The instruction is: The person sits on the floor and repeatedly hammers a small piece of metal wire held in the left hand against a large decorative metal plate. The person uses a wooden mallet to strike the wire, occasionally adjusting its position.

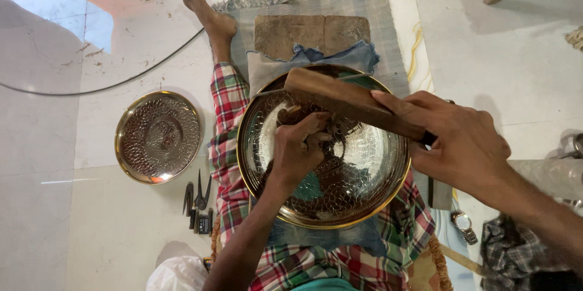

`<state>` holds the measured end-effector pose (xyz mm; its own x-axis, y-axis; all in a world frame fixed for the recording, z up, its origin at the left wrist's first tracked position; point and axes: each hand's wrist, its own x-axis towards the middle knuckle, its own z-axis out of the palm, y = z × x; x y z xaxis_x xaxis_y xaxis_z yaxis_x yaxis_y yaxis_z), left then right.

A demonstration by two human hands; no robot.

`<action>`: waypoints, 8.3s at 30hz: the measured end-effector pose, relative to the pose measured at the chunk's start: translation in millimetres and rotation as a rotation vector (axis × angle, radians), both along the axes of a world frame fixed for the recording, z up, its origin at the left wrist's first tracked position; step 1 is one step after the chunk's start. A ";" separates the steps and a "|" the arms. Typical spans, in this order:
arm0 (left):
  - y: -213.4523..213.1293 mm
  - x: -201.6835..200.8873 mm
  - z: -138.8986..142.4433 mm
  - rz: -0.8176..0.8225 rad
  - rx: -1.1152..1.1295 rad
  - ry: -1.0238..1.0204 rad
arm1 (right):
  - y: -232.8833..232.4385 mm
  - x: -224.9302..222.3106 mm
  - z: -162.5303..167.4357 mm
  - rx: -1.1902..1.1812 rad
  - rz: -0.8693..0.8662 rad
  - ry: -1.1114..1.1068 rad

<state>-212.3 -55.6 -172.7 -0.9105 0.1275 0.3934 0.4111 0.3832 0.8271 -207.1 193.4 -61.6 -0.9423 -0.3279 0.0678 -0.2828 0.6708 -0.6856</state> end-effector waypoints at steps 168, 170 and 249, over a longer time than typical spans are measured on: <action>-8.1 -8.5 -2.1 0.006 -0.018 -0.028 | -21.8 -8.7 12.3 0.315 -0.008 0.024; -7.9 -7.5 -2.2 0.011 -0.012 0.006 | -22.6 -7.6 8.7 0.273 0.002 0.005; -9.0 10.2 -3.1 0.058 0.024 0.054 | -11.4 0.4 -0.9 0.044 -0.016 0.056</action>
<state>-202.1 -64.5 -175.9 -0.8933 0.0648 0.4448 0.4332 0.3879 0.8135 -206.6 181.9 -62.4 -0.9426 -0.3165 0.1064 -0.3088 0.7049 -0.6385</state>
